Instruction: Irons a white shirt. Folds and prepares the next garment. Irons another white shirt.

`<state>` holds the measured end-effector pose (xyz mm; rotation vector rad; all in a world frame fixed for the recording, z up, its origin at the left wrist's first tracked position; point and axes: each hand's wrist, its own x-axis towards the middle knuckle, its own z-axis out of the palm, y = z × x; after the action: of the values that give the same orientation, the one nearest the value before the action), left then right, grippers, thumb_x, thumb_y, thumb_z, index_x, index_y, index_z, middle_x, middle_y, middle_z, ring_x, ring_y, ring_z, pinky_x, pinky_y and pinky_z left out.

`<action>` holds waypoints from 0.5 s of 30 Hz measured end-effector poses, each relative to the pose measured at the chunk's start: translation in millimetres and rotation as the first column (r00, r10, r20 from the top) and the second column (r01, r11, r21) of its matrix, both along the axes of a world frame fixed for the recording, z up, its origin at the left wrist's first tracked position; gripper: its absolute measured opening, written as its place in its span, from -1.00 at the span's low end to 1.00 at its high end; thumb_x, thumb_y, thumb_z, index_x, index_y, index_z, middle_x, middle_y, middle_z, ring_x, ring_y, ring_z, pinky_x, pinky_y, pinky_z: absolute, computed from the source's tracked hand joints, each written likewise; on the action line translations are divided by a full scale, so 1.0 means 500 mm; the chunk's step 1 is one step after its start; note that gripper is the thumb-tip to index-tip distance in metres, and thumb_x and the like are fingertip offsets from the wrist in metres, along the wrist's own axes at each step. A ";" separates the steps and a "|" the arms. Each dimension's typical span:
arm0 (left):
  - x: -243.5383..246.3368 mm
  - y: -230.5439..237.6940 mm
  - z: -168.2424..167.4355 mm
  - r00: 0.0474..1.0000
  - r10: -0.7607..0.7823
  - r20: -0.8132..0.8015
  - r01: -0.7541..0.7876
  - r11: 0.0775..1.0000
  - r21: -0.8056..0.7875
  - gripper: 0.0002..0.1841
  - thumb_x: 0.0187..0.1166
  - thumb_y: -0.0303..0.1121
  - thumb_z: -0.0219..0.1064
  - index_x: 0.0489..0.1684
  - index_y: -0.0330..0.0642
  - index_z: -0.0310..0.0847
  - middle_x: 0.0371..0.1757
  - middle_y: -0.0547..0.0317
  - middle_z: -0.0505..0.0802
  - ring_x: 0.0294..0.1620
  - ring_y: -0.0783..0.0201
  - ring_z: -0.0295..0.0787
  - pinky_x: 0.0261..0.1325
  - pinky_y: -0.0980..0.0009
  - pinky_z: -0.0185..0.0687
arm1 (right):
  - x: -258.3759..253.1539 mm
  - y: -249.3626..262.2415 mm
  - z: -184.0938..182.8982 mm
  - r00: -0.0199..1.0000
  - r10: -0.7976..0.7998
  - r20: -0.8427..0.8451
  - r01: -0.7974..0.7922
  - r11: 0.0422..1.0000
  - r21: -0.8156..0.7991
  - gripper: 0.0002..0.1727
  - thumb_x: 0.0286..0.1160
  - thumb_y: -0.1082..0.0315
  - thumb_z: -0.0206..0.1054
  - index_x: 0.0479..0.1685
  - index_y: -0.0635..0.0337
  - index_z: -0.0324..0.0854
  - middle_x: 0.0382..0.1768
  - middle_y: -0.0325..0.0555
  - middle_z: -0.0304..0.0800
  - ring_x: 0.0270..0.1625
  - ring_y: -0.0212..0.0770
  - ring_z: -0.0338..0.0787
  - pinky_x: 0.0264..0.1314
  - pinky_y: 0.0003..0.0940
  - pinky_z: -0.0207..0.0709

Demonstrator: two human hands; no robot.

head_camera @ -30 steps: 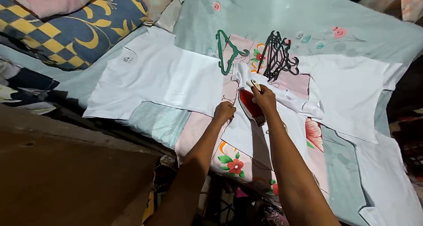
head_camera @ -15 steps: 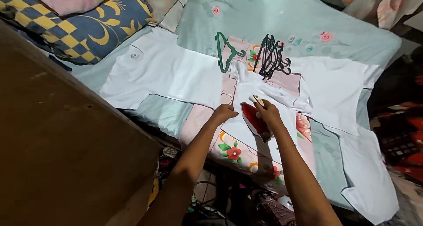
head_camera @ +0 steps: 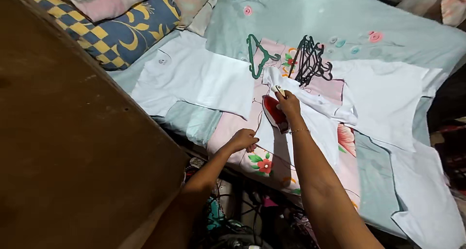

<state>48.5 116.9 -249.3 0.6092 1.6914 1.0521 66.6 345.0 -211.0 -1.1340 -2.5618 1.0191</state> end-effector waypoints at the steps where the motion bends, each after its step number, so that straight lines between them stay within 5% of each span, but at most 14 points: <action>1: -0.003 0.000 -0.002 1.000 0.008 0.006 -0.008 1.000 0.009 -0.78 0.81 -0.35 0.19 0.05 -0.40 0.52 -0.47 0.23 0.74 -0.58 0.50 0.69 -0.35 0.55 0.69 | -0.010 0.005 0.000 1.000 0.000 0.005 0.000 1.000 -0.010 -0.41 0.77 -0.11 0.17 0.43 0.21 0.62 0.20 0.37 0.76 0.29 0.39 0.72 0.30 0.46 0.45; 5: -0.002 0.000 -0.005 1.000 0.013 0.004 -0.013 1.000 0.013 -0.75 0.82 -0.34 0.17 0.11 -0.42 0.52 -0.46 0.22 0.73 -0.59 0.50 0.67 -0.37 0.56 0.67 | 0.016 -0.001 0.002 0.999 0.042 -0.013 -0.043 0.999 -0.033 -0.42 0.78 -0.08 0.17 0.42 0.24 0.61 0.14 0.36 0.77 0.19 0.36 0.75 0.24 0.42 0.48; 9: 0.004 -0.004 -0.020 1.000 0.018 0.004 -0.018 0.999 0.033 -0.74 0.84 -0.34 0.15 0.10 -0.43 0.55 -0.47 0.21 0.74 -0.59 0.52 0.65 -0.37 0.57 0.65 | 0.128 -0.045 0.009 0.994 0.112 -0.018 -0.113 0.992 -0.064 -0.47 0.79 -0.06 0.18 0.38 0.21 0.59 -0.12 0.31 0.77 -0.18 0.25 0.75 -0.07 0.29 0.57; 15: 0.024 -0.025 -0.014 1.000 -0.013 -0.026 0.015 0.996 0.084 -0.73 0.83 -0.37 0.13 0.18 -0.45 0.55 -0.38 0.17 0.74 -0.51 0.51 0.66 -0.26 0.54 0.67 | 0.253 -0.091 0.005 0.974 0.225 -0.012 -0.225 0.974 -0.016 -0.50 0.78 0.04 0.20 0.45 0.21 0.61 -0.06 0.17 0.83 -0.10 0.00 0.81 0.07 0.07 0.62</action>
<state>60.3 104.3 -256.3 0.6904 1.6694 1.1135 192.9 299.5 -208.7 -0.8527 -2.7255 1.0915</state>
